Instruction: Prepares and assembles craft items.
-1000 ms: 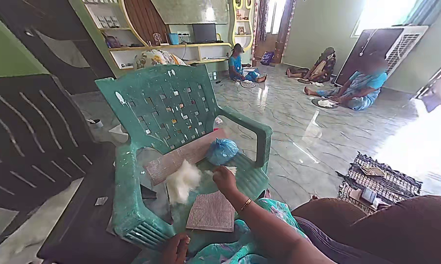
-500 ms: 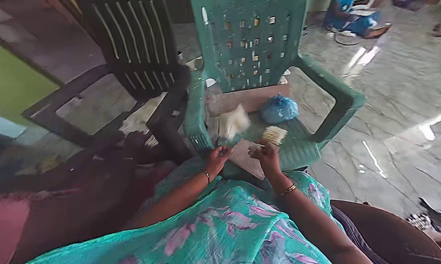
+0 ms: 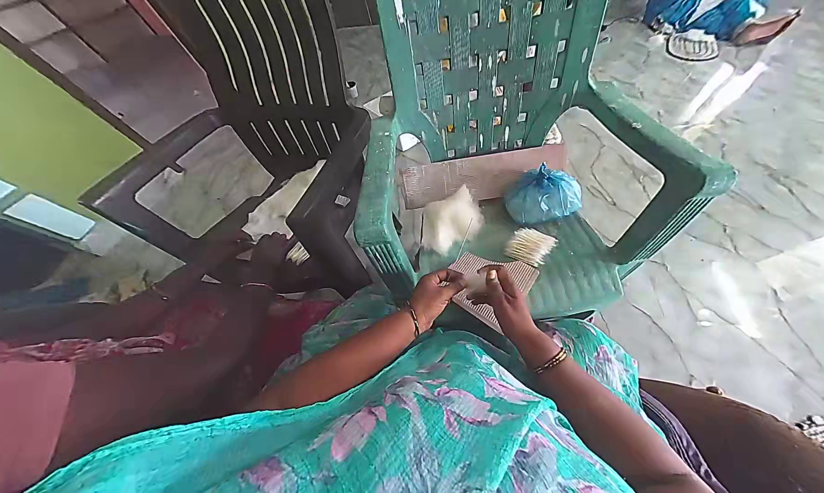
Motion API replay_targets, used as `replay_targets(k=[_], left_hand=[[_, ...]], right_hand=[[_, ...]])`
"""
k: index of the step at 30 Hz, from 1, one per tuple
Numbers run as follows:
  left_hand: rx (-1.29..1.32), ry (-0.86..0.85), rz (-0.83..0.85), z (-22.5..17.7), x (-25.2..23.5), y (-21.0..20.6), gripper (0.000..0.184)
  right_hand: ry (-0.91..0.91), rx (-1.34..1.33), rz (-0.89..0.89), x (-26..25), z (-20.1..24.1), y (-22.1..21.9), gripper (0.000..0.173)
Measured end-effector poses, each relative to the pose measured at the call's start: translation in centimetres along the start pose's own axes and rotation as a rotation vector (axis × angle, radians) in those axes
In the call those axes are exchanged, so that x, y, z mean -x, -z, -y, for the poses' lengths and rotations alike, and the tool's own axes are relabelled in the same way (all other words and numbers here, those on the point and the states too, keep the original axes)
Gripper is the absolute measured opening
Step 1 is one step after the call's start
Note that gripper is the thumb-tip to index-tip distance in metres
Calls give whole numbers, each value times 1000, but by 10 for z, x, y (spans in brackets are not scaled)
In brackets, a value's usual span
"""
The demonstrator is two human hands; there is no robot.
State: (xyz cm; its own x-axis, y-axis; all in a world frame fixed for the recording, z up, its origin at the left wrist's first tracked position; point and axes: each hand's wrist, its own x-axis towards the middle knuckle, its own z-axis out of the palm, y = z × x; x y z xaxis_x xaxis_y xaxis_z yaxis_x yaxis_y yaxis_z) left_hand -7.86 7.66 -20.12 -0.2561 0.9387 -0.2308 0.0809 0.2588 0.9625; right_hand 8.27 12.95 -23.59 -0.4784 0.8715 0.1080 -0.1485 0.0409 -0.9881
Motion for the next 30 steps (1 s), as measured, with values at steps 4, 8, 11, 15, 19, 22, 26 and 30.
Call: replay_targets(k=[4,8,11,15,19,22,26,30], left_hand=[[35,-2,9,2,-2,4,9],[24,0,22,2,0,5,9],[25,29,3,1,0,5,9],[76,49,20,3,-2,6,7],[175,88,44,2,-2,5,18],[153,115,73,2,-5,3,22],[32,118,113,5,-6,-2,13],[-34,115,94,10,-9,-1,12]], right_hand=[[-72,-28,-40,-7,0,5,26],[-77,-13,-49,-11,-3,8,35],[-58,-12,-131,-13,-6,12,31],[-49,8,-159,-17,-9,18,33],[-23,27,-158,-17,-10,16,35],[-18,56,-129,-16,-9,12,39],[-42,39,-114,-15,-7,7,37],[-78,56,-186,-18,-6,13,33]])
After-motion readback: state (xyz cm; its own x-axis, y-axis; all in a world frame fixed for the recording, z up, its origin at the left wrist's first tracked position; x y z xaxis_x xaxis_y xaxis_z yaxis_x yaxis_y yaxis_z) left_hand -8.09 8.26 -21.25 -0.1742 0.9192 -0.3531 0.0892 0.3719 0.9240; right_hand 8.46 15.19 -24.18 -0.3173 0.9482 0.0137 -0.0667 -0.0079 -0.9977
